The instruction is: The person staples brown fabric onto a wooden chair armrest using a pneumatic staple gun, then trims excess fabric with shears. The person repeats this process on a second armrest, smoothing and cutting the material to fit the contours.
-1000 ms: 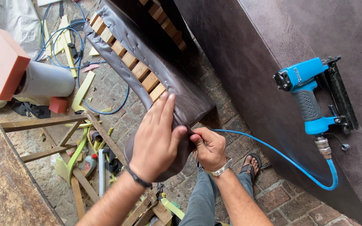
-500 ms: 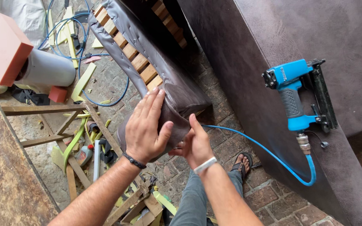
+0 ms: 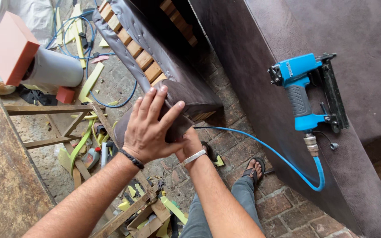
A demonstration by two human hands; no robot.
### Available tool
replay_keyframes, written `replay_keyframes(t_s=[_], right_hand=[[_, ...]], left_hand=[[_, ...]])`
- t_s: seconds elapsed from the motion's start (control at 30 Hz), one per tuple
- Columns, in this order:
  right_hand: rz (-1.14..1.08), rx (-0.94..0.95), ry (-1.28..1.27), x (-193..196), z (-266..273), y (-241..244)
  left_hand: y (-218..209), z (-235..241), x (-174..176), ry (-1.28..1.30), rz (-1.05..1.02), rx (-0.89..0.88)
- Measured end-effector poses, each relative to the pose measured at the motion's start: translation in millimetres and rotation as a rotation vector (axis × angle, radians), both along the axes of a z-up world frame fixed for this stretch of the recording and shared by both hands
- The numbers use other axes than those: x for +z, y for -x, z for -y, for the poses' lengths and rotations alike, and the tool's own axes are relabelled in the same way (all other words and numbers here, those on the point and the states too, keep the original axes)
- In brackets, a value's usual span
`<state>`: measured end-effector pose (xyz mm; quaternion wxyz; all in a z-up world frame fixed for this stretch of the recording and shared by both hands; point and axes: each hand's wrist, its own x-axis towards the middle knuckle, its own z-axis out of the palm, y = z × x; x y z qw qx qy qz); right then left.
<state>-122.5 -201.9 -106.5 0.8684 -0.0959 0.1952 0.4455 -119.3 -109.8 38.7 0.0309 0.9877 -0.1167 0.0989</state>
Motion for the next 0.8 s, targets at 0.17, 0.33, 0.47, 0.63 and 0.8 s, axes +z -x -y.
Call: replay_keyframes(t_s=[0.17, 0.33, 0.47, 0.63, 0.8], right_hand=[[-0.164, 0.011, -0.064, 17.2, 17.7, 3.0], [-0.405, -0.043, -0.081, 33.2, 7.8, 7.9], [-0.421, 0.072, 0.065, 34.6, -8.5, -6.7], [-0.194, 0.174, -0.098, 30.9, -4.0, -5.5], [-0.255, -0.056, -0.133, 32.2, -2.2, 3.6]], left_hand=[[2.8, -9.8, -4.6, 0.402, -0.004, 0.177], [12.1, -30.4, -18.7, 1.04, -0.077, 0.383], [5.0, -40.1, -22.6, 1.161, -0.12, 0.371], [1.6, -29.7, -15.1, 0.936, -0.061, 0.441], [-4.9, -8.8, -12.1, 0.424, -0.106, 0.589]])
